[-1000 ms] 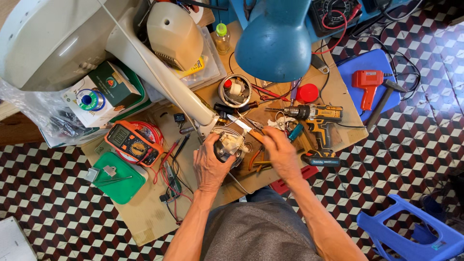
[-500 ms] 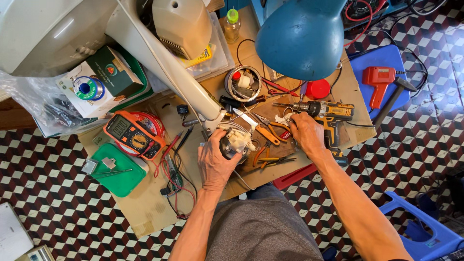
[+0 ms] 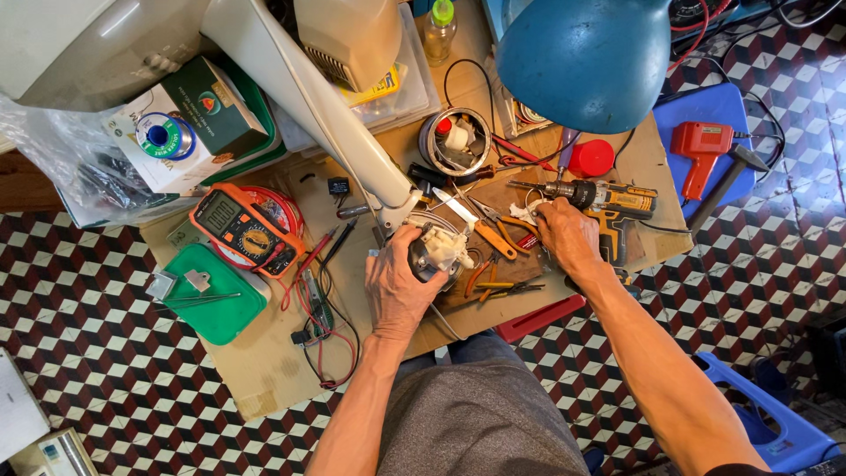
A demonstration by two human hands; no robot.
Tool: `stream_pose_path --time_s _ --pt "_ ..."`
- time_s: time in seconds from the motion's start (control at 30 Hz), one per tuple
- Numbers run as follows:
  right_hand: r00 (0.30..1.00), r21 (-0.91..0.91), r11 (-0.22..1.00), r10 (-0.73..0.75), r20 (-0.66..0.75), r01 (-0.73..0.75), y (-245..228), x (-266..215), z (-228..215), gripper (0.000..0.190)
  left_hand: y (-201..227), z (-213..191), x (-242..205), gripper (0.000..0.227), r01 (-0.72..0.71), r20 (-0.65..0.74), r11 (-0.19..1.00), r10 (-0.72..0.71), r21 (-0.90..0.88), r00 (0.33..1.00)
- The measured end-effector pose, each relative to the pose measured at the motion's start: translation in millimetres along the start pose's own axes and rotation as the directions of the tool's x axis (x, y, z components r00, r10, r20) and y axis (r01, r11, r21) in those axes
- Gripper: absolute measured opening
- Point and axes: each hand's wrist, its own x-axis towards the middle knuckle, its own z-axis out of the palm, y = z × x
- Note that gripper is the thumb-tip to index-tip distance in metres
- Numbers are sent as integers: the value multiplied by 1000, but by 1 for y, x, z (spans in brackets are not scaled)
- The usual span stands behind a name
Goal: The person works on a ceiling fan motor assembly on a cluttered workbench. They apply liquid from a bottle to the motor shaft, rotate the shaft by hand, and repeatedly attach and detach a white plastic component while manipulating wires and small parts.
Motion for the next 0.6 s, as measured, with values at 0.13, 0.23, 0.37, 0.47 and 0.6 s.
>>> stream_pose_path --time_s 0.13,0.23,0.37,0.47,0.6 --pt "999 -17 1000 6 40 -5 0 5 1 16 2 -1 1 73 37 22 999 -37 -3 999" --pt "1000 0 1000 -12 29 12 2 6 5 15 2 -1 2 73 36 13 999 -36 -1 999" --pt "996 113 991 79 -32 -75 10 3 16 15 4 -1 1 72 27 -3 1000 -27 -11 1000" --pt "972 326 925 227 -60 -196 17 1 21 17 3 0 1 72 28 -12 999 -29 -18 1000" --pt "845 661 567 495 203 -491 10 1 6 22 1 2 0 70 41 -14 999 -42 -34 999"
